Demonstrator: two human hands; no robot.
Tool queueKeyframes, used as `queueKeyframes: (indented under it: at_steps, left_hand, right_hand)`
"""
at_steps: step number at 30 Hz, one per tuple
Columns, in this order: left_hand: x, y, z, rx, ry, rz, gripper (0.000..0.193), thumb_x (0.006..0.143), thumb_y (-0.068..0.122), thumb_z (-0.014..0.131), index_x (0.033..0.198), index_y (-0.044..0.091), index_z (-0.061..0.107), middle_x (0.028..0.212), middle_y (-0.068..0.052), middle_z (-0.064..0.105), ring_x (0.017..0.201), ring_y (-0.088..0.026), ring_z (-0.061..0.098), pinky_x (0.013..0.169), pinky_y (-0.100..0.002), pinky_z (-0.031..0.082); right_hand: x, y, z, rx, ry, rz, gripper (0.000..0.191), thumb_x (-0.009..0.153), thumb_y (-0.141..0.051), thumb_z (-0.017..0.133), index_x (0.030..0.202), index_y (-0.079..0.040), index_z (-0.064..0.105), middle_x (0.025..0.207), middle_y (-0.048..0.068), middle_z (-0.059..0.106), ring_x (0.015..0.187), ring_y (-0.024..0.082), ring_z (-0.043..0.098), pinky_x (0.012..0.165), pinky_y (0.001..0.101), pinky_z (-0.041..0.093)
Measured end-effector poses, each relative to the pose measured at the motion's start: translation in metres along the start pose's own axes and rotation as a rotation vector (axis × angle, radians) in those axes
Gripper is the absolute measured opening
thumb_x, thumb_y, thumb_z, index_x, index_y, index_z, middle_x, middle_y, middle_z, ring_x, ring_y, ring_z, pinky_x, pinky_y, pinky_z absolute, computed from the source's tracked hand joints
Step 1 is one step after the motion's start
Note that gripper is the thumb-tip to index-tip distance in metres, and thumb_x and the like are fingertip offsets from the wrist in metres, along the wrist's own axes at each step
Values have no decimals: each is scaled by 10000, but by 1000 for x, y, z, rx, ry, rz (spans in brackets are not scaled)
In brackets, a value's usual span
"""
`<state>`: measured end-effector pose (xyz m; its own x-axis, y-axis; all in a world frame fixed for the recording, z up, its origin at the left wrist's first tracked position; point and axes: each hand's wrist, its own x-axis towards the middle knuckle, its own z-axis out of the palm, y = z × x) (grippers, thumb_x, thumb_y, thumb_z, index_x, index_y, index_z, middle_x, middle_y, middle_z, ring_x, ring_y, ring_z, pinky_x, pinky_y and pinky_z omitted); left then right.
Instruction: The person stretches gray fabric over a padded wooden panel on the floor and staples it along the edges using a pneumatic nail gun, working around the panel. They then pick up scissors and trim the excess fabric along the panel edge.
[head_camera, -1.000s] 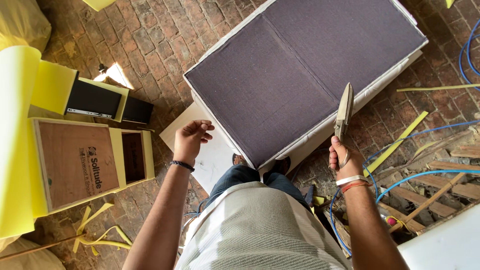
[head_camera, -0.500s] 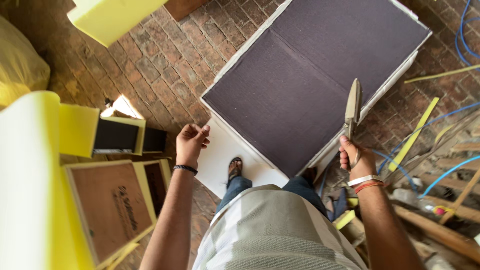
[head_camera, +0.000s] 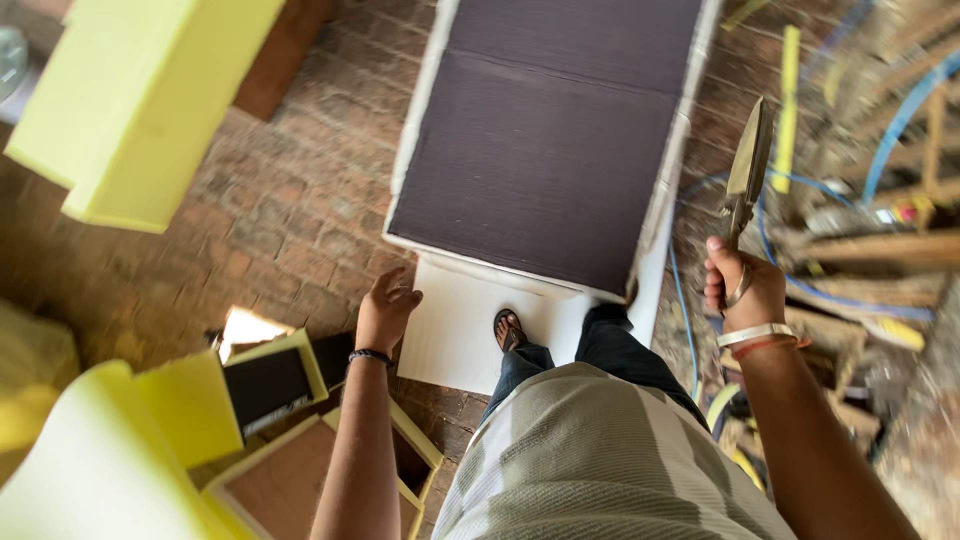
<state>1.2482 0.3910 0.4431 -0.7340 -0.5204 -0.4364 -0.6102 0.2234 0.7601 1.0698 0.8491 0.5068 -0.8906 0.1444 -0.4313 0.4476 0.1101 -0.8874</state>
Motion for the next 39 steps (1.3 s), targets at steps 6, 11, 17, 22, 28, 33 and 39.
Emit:
queueKeyframes:
  at_steps: [6, 11, 17, 22, 28, 33, 39]
  left_hand:
    - [3, 28, 93, 171, -344, 122, 554, 888, 280, 745, 1391, 100, 598, 1384, -111, 658, 1285, -263, 620, 1066, -408, 512]
    - [-16, 55, 139, 269, -468, 226, 510, 910, 300, 726, 1367, 109, 600, 1347, -96, 669, 1268, -244, 626, 1053, -390, 522]
    - [-51, 93, 179, 129, -389, 233, 414, 902, 269, 700, 1281, 102, 682, 1238, -67, 738, 1124, -199, 706, 967, -364, 571]
    - [-93, 133, 229, -184, -216, 49, 303, 949, 136, 634, 1234, 60, 704, 1104, -66, 774, 967, -163, 736, 826, -311, 575]
    - [-151, 138, 308, -149, -321, 168, 302, 934, 106, 657, 1225, 36, 697, 1076, -68, 773, 924, -157, 715, 760, -290, 541]
    - [-185, 118, 338, -125, -318, 187, 283, 931, 144, 714, 1192, 37, 723, 1064, -61, 777, 948, -138, 725, 827, -275, 586]
    - [-170, 79, 348, -1, -301, -7, 277, 900, 134, 693, 1171, 86, 721, 1034, -26, 778, 903, -129, 730, 753, -294, 576]
  right_hand:
    - [-38, 35, -85, 113, 197, 39, 368, 940, -379, 793, 852, -49, 655, 700, -1, 589, 534, 90, 526, 489, 236, 432]
    - [-68, 78, -141, 239, 270, 54, 340, 930, -350, 801, 870, -44, 664, 682, 10, 574, 517, 109, 505, 475, 252, 406]
    - [-71, 116, -208, 324, 315, 61, 335, 944, -322, 808, 881, -30, 655, 654, 13, 564, 517, 104, 505, 479, 255, 398]
    - [-66, 138, -283, 305, 294, 30, 261, 952, -273, 792, 885, -61, 655, 662, -8, 560, 504, 93, 479, 438, 264, 353]
    - [-60, 179, -352, 267, 147, 119, 246, 977, -262, 754, 866, -61, 667, 642, -19, 541, 504, 78, 470, 437, 251, 374]
    - [-23, 201, -339, 4, 7, 618, 280, 934, -330, 715, 819, -97, 609, 582, 4, 509, 456, 131, 448, 423, 304, 381]
    - [-42, 240, -297, 186, -277, 430, 353, 937, -342, 727, 744, -67, 620, 563, -4, 513, 431, 103, 428, 401, 272, 349]
